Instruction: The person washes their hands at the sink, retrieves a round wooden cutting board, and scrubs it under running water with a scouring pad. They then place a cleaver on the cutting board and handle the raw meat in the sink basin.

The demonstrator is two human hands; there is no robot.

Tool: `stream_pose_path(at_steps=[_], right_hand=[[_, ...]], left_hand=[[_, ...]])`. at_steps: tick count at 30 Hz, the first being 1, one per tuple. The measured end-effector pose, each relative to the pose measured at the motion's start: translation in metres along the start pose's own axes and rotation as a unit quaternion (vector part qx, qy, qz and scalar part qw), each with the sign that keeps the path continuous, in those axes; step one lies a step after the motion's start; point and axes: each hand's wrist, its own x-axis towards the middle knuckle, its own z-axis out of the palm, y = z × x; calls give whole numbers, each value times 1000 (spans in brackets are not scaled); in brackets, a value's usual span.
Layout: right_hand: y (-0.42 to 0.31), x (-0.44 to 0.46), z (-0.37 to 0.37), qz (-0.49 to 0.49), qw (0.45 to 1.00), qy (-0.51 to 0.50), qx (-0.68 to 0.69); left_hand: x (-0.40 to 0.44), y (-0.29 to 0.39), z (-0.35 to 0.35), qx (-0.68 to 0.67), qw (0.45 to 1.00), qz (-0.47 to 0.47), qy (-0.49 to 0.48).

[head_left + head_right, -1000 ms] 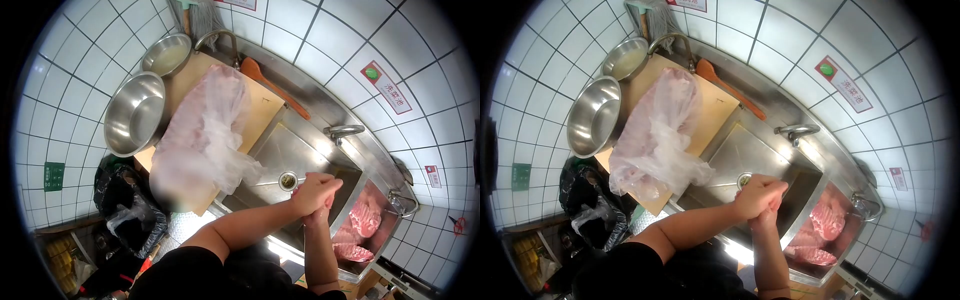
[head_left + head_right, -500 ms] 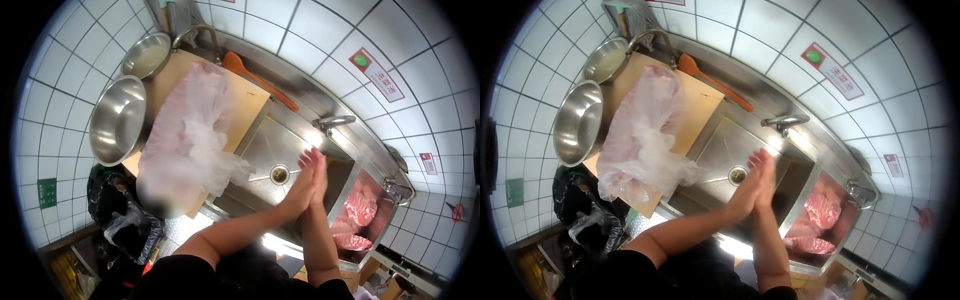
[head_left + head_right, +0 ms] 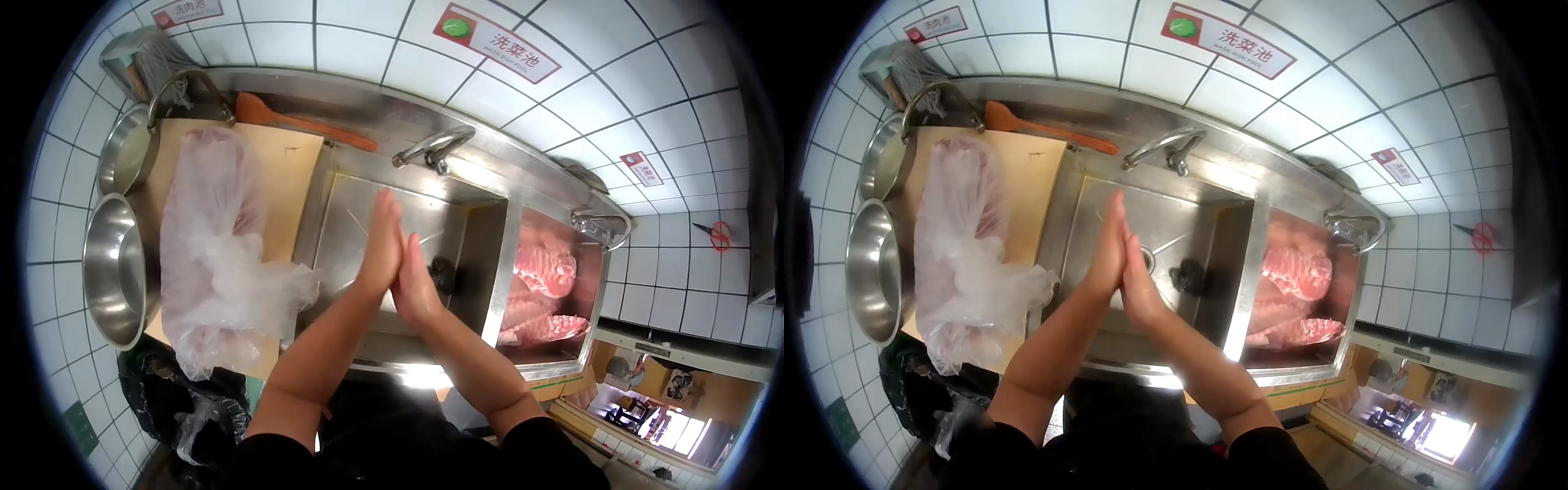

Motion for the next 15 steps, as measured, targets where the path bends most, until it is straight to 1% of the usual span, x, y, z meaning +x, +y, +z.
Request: stream_pose_path(at_steps=[1,2,3,4,7,8,9,11,13,15], right_hand=[[-7,5,-10,-2,999,11,30],[-17,10,-25,-2,998,27,64],[-22,15,-34,-1,994,43,98],[-29,21,-28,5,975,130,179],[-26,19,-38,124,983,87,104],[-20,15,-32,50,990,94,89],[-24,11,-28,81,989,89,85],[-32,5,-20,145,983,82,82],[-23,5,-24,157,972,80,154],[-21,2,-26,143,973,64,172]], left_hand=[[-6,4,4,88,995,35,-7],[-22,8,13,102,991,51,-64],[-30,21,17,110,988,87,-70],[-39,35,20,119,982,124,-75],[-37,51,17,127,971,190,-65],[-35,56,18,111,975,183,-58],[-33,61,20,94,979,175,-50],[-30,69,25,23,995,92,-31],[-30,75,29,-46,999,4,-11],[-26,77,30,-115,990,-82,13]])
